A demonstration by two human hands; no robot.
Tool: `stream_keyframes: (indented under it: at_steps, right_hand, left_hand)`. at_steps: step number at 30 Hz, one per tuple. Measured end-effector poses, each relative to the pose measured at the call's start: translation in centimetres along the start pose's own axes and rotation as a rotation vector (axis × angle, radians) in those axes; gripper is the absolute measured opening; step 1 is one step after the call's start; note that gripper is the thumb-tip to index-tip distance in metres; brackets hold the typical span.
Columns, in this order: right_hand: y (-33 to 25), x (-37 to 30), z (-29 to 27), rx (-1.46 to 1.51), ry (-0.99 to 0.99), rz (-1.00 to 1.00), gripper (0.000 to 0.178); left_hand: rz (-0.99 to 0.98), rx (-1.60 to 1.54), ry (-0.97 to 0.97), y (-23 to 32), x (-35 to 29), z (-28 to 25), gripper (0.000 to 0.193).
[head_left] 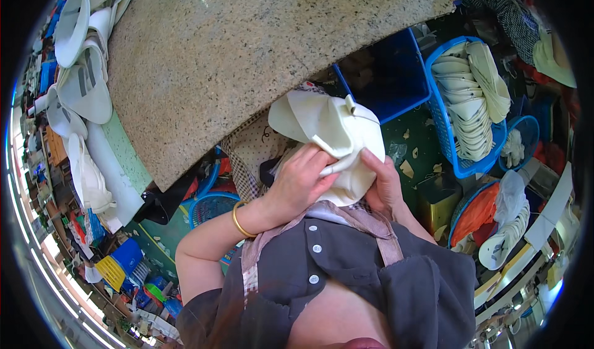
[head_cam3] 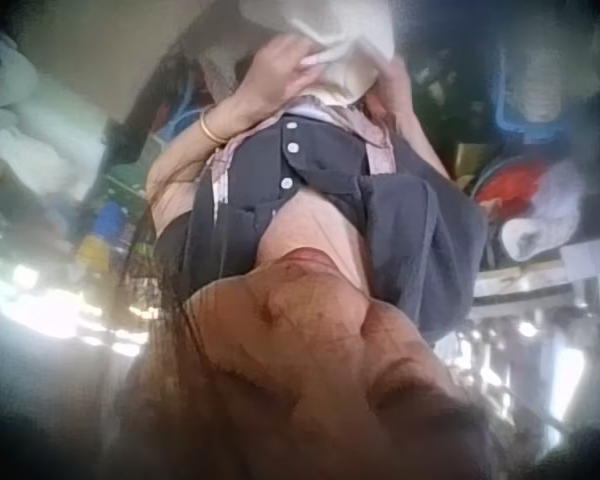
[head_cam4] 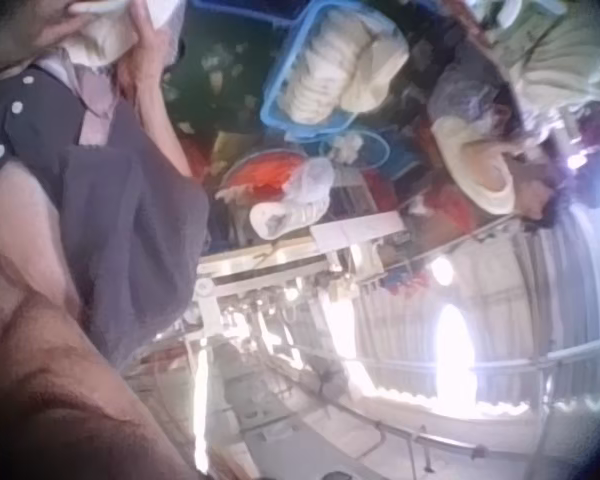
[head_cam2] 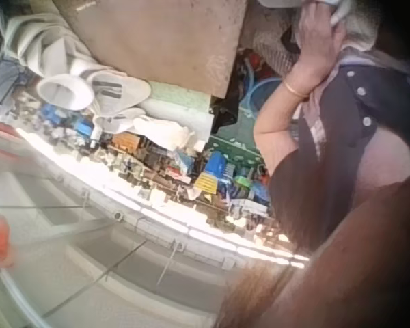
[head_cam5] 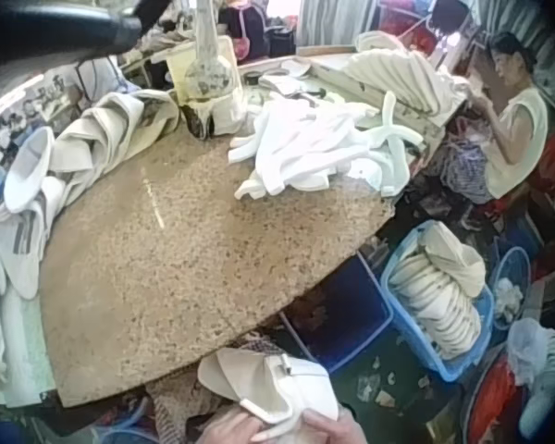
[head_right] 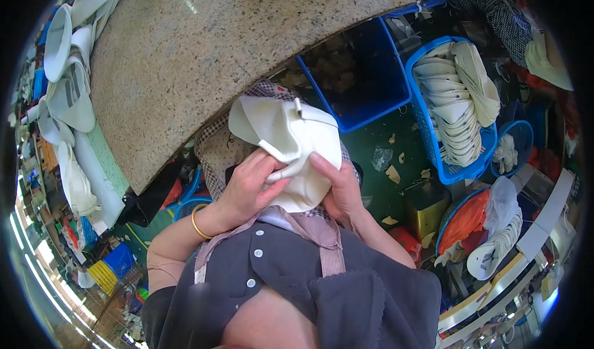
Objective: The person picks up foam strips from a basket and places them on the worktable. The person then inserts the foam strips into shoe uppers and folds and tucks the fabric lining around the padding by hand.
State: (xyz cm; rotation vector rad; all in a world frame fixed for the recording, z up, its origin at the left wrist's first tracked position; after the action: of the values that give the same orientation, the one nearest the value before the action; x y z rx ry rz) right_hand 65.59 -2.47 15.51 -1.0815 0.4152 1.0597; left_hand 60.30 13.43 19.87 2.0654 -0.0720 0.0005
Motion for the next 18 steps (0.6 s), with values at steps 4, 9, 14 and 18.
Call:
stream_keyframes:
  at_steps: [4,9,14,18]
  right_hand:
    - [0.4,0.0,0.0,-0.008,-0.019,0.047,0.044]
    - [-0.1,-0.6,0.1,-0.160,-0.025,0.026,0.042]
    - [-0.1,-1.0,0.3,-0.020,-0.154,0.033,0.048]
    - [-0.5,-1.8,-0.4,-0.039,-0.303,-0.043,0.060]
  left_hand:
    - [-0.714,-1.370,-0.057,-2.8,-0.7,0.3,0.039]
    - [-0.832,-1.488,-0.183,-4.0,0.1,-1.0,0.056]
    - [-0.874,-1.157,-0.294,-4.0,1.9,-1.3,0.052]
    - [-0.806,-1.285,-0.104,-4.0,2.1,-0.6,0.052]
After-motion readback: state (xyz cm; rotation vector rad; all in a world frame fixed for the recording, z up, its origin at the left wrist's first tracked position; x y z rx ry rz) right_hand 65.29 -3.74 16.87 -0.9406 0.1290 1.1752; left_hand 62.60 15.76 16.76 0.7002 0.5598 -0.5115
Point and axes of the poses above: each hand's wrist, its own x-axis towards the middle knuckle, its own z-axis out of the palm, y = z × x, the point moved 3 cm from there along x, towards the middle knuckle, and after that the axes turned 13 degrees about -x, right-handed, at the moved point
